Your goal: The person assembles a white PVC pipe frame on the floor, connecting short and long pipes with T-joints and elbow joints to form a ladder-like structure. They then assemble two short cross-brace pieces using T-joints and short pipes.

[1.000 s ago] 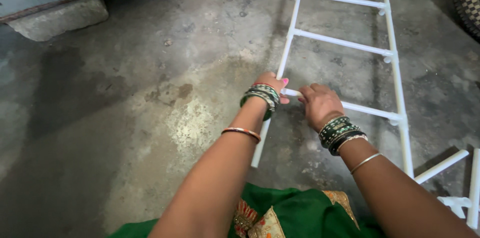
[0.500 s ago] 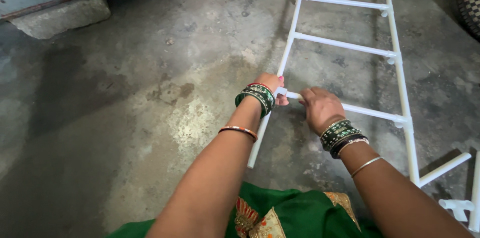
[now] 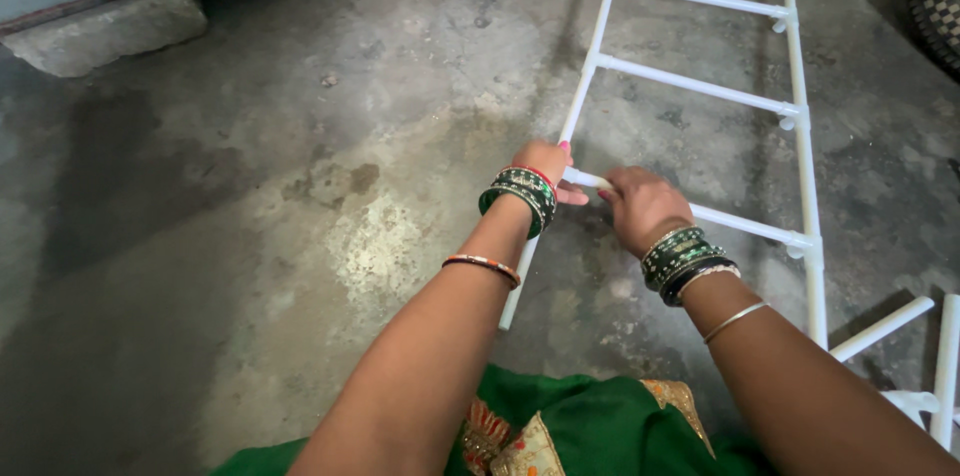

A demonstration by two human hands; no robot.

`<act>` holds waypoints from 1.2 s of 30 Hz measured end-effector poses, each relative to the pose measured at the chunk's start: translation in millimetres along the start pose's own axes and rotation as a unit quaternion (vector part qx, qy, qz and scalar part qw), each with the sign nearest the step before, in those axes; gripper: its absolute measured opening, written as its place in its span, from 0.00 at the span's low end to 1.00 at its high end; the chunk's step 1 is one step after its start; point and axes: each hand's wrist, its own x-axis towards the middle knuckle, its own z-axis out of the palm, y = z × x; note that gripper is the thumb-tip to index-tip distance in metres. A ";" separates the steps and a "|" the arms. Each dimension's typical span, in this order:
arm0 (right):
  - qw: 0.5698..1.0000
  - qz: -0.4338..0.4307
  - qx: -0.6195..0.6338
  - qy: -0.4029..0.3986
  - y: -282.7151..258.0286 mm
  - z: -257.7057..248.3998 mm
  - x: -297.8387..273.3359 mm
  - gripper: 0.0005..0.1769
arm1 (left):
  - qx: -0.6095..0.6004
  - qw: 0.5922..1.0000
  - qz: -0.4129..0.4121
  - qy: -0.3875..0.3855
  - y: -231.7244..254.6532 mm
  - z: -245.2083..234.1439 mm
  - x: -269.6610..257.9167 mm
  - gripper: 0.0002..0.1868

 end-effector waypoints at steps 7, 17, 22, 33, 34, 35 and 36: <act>0.998 0.054 0.041 0.016 0.8 -5.9 -4.1 0.16 | -0.029 0.999 0.015 -0.034 -5.6 3.1 8.6 0.19; 0.998 0.059 -0.016 -0.027 -1.9 -12.6 0.2 0.15 | -0.114 0.992 -0.002 -0.045 -17.4 4.0 10.6 0.21; 0.998 0.055 0.011 -0.007 2.4 -7.3 -0.9 0.15 | 0.192 0.981 0.010 0.030 13.6 24.8 -36.7 0.19; 0.978 0.077 -0.068 0.180 76.0 13.1 -23.0 0.21 | 0.202 0.978 0.050 0.020 3.9 24.4 -29.4 0.18; 0.963 0.116 -0.092 0.224 97.9 5.6 -36.7 0.21 | 0.205 0.977 0.049 0.016 0.8 21.8 -27.5 0.18; 0.946 0.099 -0.078 0.299 119.7 -2.4 -50.7 0.22 | 0.207 0.977 0.047 0.011 -2.0 21.3 -26.9 0.19; 0.926 0.145 -0.136 0.320 141.2 -11.4 -63.8 0.24 | 0.206 0.977 0.044 0.008 -3.7 21.5 -26.9 0.18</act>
